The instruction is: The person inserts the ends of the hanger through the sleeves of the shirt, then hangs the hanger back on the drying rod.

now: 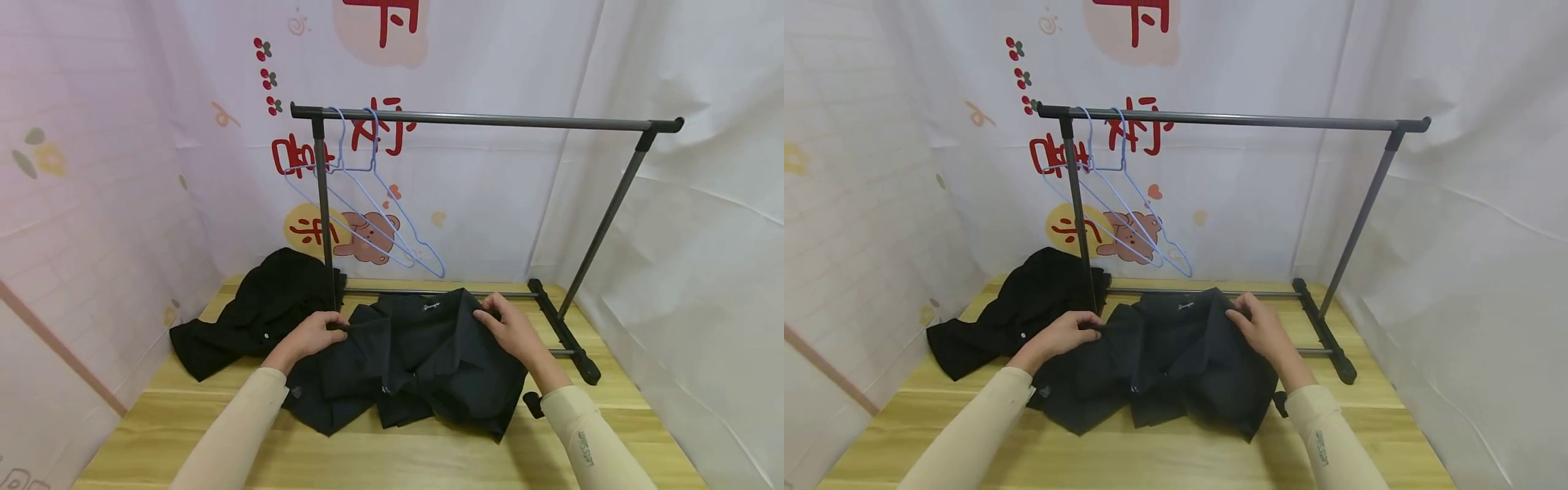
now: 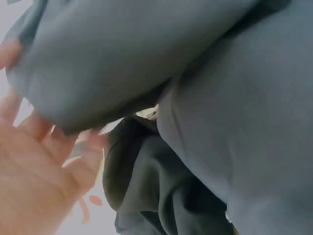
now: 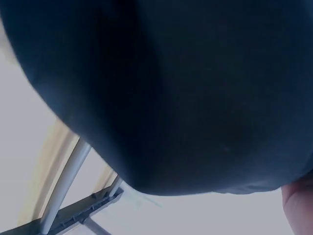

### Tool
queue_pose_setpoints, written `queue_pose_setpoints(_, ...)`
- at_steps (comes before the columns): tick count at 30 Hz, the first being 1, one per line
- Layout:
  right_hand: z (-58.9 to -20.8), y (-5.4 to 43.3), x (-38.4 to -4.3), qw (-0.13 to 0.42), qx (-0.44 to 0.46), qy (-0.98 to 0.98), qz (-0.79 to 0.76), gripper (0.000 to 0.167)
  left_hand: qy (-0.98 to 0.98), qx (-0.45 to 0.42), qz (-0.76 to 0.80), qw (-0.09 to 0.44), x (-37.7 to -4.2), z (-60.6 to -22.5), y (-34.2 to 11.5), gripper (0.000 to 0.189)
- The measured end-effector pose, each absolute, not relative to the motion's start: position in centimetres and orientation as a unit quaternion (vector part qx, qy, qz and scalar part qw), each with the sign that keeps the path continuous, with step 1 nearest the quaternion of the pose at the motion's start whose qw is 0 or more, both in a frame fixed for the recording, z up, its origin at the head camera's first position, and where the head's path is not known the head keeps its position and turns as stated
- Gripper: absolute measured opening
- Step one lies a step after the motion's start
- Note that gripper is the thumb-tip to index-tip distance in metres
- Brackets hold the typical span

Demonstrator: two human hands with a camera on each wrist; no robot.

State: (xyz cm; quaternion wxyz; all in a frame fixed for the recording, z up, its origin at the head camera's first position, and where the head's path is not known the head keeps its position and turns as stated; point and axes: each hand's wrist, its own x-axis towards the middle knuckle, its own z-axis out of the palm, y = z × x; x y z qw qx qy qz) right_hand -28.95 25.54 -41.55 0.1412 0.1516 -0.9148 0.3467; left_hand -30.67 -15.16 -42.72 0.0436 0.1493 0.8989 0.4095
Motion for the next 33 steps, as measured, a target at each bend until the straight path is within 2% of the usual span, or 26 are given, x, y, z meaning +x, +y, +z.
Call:
queue_pose_setpoints(2,-41.8,25.3,-29.0,0.127,0.171,-0.905,0.369,0.016,0.903,0.162,0.394,0.051,-30.6,-43.0,-14.8,0.017)
queue_pose_setpoints(7,-41.3,24.9,-28.4,0.080,0.227,-0.863,0.445,0.014,0.926,0.183,0.330,0.016,-30.9,-43.3,-12.0,0.044)
queue_pose_setpoints(11,-40.3,25.1,-27.7,0.026,0.244,-0.819,0.519,0.013,0.940,0.212,0.264,0.043,-31.1,-43.3,-9.7,0.062)
queue_pose_setpoints(16,-39.7,26.3,-27.5,-0.015,0.210,-0.811,0.546,0.019,0.906,0.233,0.338,0.101,-31.3,-43.1,-9.9,0.017)
queue_pose_setpoints(19,-40.3,27.0,-27.7,-0.045,0.164,-0.860,0.480,0.030,0.862,0.190,0.464,0.079,-31.5,-42.5,-11.4,0.022)
queue_pose_setpoints(22,-41.0,27.3,-27.9,-0.110,0.157,-0.886,0.422,0.037,0.832,0.123,0.541,0.017,-31.6,-41.3,-12.9,0.023)
queue_pose_setpoints(24,-41.2,27.3,-28.0,-0.132,0.174,-0.887,0.407,0.036,0.824,0.090,0.559,-0.018,-31.7,-40.7,-13.7,0.025)
queue_pose_setpoints(26,-41.2,27.1,-28.2,-0.120,0.174,-0.891,0.403,0.032,0.839,0.075,0.537,-0.042,-31.8,-40.5,-14.4,0.029)
queue_pose_setpoints(28,-41.1,26.9,-28.3,-0.081,0.149,-0.903,0.396,0.034,0.859,0.070,0.505,-0.039,-31.8,-40.7,-15.0,0.030)
queue_pose_setpoints(30,-41.1,26.8,-28.4,-0.040,0.111,-0.916,0.383,0.039,0.880,0.076,0.468,-0.016,-31.8,-41.4,-15.7,0.028)
queue_pose_setpoints(33,-41.4,26.9,-28.6,-0.014,0.070,-0.927,0.369,0.041,0.896,0.094,0.432,0.047,-31.5,-42.5,-16.9,0.035)
